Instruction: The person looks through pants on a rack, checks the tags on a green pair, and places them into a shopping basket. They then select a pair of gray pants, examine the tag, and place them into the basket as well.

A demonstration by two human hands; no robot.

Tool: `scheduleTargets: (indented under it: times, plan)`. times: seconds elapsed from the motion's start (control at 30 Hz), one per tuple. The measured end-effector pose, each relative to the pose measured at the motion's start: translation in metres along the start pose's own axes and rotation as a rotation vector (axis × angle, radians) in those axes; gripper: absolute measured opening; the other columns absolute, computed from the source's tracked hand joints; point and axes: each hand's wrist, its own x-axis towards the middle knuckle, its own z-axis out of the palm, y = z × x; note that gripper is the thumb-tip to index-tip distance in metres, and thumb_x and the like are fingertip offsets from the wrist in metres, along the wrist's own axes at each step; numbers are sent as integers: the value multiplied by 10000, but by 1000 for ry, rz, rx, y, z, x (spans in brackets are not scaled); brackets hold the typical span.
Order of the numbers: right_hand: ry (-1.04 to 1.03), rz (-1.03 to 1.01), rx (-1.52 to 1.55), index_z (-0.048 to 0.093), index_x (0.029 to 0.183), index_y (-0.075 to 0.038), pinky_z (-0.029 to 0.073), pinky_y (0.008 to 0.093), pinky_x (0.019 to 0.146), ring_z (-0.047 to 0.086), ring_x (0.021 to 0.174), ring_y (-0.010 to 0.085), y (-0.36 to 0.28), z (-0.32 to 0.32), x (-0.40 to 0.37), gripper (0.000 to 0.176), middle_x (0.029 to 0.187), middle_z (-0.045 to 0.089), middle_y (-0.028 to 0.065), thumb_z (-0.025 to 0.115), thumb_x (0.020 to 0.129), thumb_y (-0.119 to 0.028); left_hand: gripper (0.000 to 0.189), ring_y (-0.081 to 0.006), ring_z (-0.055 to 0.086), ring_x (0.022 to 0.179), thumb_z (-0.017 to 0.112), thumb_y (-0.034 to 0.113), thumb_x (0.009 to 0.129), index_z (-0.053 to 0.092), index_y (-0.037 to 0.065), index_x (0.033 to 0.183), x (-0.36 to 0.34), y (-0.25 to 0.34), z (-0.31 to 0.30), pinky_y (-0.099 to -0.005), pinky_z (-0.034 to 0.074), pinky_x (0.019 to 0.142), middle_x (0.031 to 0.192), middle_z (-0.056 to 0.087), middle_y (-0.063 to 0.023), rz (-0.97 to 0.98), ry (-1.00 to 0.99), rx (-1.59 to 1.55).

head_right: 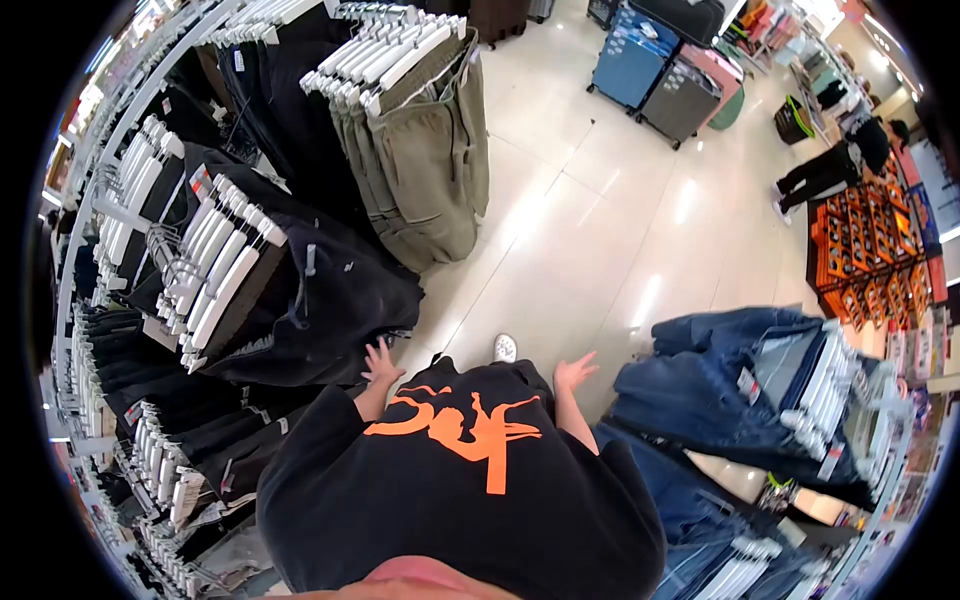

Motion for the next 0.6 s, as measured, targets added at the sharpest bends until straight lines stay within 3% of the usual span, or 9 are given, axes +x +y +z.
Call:
scheduleTargets:
  times: [0.07, 0.1, 0.17, 0.23, 0.3, 0.33, 0.5, 0.57, 0.6]
  plan:
    - [-29, -276, -9, 71, 1331, -149, 219, 409, 984, 173, 1213, 411, -13, 11, 10, 846, 1308, 84, 305, 574, 654, -86, 1092, -321, 100, 1261, 731, 289, 555, -56, 313, 1312, 11, -16, -4, -591, 181, 931, 1389, -72, -76, -3, 48, 55]
    - [4, -292, -70, 71, 1331, -149, 219, 409, 984, 173, 1213, 411, -29, -39, 81, 846, 1308, 84, 305, 574, 654, -86, 1092, -321, 100, 1261, 731, 289, 555, -56, 313, 1312, -6, 61, 17, -591, 181, 931, 1389, -72, -76, 7, -11, 18]
    - [-114, -460, -165, 91, 1327, -129, 223, 399, 983, 180, 1210, 406, -51, -31, 97, 837, 1305, 90, 306, 567, 641, -60, 1059, -313, 98, 1262, 728, 269, 573, -26, 309, 1316, 2, 84, 7, -621, 169, 916, 1387, -59, -84, 57, 33, -127]
    - [-158, -446, -182, 102, 1324, -118, 227, 398, 979, 180, 1210, 403, -68, -22, 104, 820, 1303, 95, 307, 560, 646, -66, 960, -311, 122, 1256, 670, 256, 635, 0, 297, 1321, 28, 96, 38, -618, 195, 908, 1386, -2, -98, 181, 153, -298]
    - [-162, -462, -213, 112, 1321, -107, 232, 397, 976, 180, 1210, 399, -78, -22, 116, 803, 1301, 99, 308, 553, 651, -73, 866, -307, 149, 1250, 601, 246, 688, 14, 293, 1323, 36, 124, 63, -612, 210, 907, 1378, 66, -107, 184, 178, -401]
    - [-144, -426, -164, 123, 1318, -100, 234, 399, 974, 184, 1207, 402, -80, -11, 120, 786, 1301, 108, 306, 546, 656, -87, 825, -311, 164, 1246, 564, 239, 707, 18, 291, 1323, 21, 141, 47, -604, 204, 917, 1367, 114, -111, 154, 83, -387]
    - [-223, -434, -181, 135, 1313, -86, 252, 400, 963, 207, 1192, 416, -99, 25, 126, 761, 1304, 123, 297, 529, 663, -108, 854, -313, 180, 1240, 579, 246, 696, 4, 262, 1327, 22, 166, 1, -590, 200, 928, 1356, 142, -129, 175, 32, -317]
    - [-460, -456, -266, 146, 1303, -63, 216, 414, 977, 194, 1191, 423, -122, 20, 120, 731, 1288, 147, 302, 525, 679, -109, 886, -311, 184, 1238, 593, 263, 684, -17, 261, 1326, 36, 172, 2, -601, 198, 919, 1354, 128, -150, 130, 16, -287]
    - [-463, -459, -266, 146, 1303, -63, 216, 414, 977, 194, 1191, 423, -135, 25, 124, 731, 1288, 147, 302, 525, 679, -109, 874, -324, 220, 1220, 606, 233, 677, 30, 191, 1332, 28, 186, -14, -529, 223, 948, 1330, 181, -188, 101, 17, -309]
